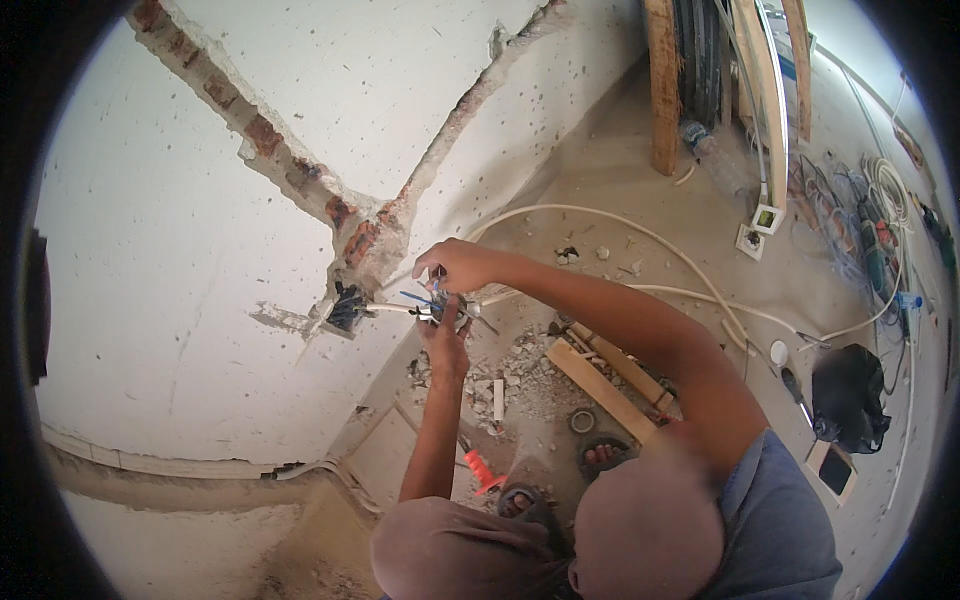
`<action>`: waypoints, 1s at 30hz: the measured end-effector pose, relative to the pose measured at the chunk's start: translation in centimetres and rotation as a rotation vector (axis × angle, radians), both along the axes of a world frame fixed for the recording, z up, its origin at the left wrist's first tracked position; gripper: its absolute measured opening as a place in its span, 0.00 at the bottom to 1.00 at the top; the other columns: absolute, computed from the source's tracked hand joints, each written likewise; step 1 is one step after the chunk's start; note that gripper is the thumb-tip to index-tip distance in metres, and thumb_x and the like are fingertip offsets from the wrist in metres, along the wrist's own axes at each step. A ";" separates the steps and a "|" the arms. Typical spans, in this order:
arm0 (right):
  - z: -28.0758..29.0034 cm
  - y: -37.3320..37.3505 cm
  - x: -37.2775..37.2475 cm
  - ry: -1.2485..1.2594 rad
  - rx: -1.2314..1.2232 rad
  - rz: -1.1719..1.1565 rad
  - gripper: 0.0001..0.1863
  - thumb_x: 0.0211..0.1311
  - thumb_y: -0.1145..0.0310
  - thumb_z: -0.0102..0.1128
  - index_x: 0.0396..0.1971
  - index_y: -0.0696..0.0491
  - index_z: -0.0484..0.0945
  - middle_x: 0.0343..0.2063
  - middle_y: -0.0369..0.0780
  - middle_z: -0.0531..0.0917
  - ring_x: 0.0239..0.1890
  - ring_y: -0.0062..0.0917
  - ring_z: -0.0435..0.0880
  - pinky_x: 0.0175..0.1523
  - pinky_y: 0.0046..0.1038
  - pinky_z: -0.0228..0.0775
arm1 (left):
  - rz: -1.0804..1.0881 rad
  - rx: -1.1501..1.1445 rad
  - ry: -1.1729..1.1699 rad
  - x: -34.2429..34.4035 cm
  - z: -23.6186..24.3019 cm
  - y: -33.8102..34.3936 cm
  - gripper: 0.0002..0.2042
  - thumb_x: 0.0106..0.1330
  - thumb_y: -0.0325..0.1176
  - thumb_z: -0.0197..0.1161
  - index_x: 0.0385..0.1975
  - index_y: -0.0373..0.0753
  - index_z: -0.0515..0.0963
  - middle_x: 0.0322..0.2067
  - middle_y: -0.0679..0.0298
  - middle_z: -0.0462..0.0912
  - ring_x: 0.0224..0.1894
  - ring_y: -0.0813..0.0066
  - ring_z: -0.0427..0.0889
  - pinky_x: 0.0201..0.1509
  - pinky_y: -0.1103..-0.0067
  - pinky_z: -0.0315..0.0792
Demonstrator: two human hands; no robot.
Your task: The person prepares electrical wires in a wall box by using pliers to strip insulation, cutting the ends to length, and wrapping electrical tape around the wires to secure them.
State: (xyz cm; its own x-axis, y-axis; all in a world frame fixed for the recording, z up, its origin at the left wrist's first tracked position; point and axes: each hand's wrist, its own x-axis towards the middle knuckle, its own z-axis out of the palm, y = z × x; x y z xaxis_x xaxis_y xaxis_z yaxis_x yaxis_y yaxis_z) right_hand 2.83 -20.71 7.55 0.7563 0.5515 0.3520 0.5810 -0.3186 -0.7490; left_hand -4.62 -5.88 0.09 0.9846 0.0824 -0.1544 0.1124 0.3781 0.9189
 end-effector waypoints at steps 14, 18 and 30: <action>-1.3 1.0 0.8 0.010 0.087 0.011 0.04 0.48 0.73 0.64 0.24 0.58 0.85 0.23 0.47 0.84 0.29 0.41 0.85 0.38 0.36 0.75 | 0.247 0.204 -0.223 1.0 -1.9 -0.5 0.22 0.69 0.30 0.66 0.55 0.27 0.65 0.42 0.59 0.78 0.41 0.77 0.76 0.43 0.79 0.73; -1.8 0.9 0.3 -0.049 -0.017 -0.062 0.05 0.47 0.71 0.66 0.22 0.58 0.84 0.22 0.49 0.83 0.27 0.42 0.84 0.35 0.36 0.75 | 0.184 0.242 -0.216 0.6 -1.8 -0.1 0.21 0.69 0.30 0.66 0.55 0.29 0.66 0.42 0.59 0.78 0.41 0.78 0.76 0.44 0.79 0.73; 0.1 1.3 -0.6 0.016 -0.296 0.025 0.13 0.54 0.66 0.69 0.40 0.52 0.86 0.31 0.48 0.86 0.40 0.42 0.85 0.44 0.41 0.75 | 0.191 0.275 -0.339 1.0 -2.2 0.3 0.21 0.71 0.31 0.64 0.57 0.28 0.65 0.45 0.57 0.79 0.43 0.75 0.77 0.47 0.77 0.74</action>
